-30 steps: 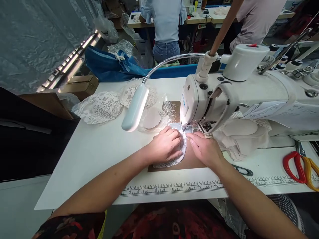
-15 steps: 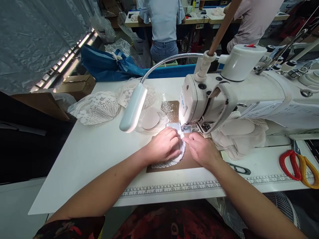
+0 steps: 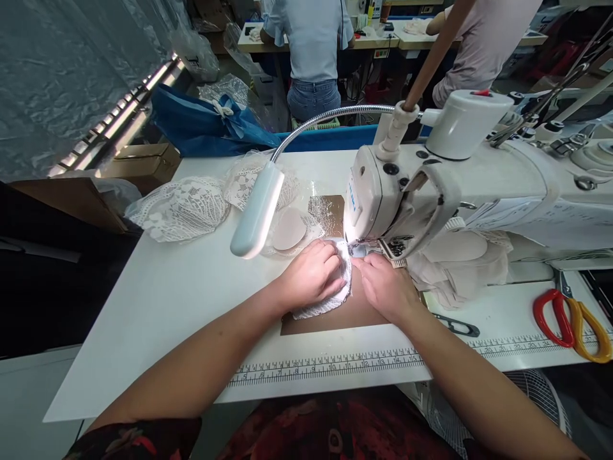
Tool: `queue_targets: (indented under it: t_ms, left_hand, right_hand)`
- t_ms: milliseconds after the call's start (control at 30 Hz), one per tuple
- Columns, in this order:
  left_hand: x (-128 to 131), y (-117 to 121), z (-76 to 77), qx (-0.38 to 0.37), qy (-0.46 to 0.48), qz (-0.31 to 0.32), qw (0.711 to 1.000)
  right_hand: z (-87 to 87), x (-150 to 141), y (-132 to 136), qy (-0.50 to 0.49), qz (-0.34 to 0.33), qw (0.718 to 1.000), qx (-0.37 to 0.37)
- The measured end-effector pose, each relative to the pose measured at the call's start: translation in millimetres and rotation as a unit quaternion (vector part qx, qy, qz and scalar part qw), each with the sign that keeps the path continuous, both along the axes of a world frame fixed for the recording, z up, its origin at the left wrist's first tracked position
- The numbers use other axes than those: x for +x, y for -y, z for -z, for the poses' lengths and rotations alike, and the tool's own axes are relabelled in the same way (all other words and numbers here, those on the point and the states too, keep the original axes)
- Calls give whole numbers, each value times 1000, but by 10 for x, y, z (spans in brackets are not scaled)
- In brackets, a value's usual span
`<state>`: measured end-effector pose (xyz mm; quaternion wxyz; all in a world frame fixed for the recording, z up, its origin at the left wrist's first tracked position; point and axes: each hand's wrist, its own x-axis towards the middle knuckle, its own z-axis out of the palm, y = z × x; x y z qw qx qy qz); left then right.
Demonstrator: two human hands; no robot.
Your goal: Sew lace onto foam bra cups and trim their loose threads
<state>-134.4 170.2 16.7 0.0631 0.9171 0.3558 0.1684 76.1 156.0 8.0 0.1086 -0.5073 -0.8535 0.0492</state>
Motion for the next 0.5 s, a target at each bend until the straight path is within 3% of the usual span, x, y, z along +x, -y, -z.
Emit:
queue_targets:
  t_ms: [300,500]
  left_hand:
    - [-15,2,-49,28,-23,86,996]
    - [-45,-16,-24,2,-23,91,996]
  right_hand:
    - [-9,42,22,-16,-12,1000,0]
    - [-42,26,18,4,-35,999,16]
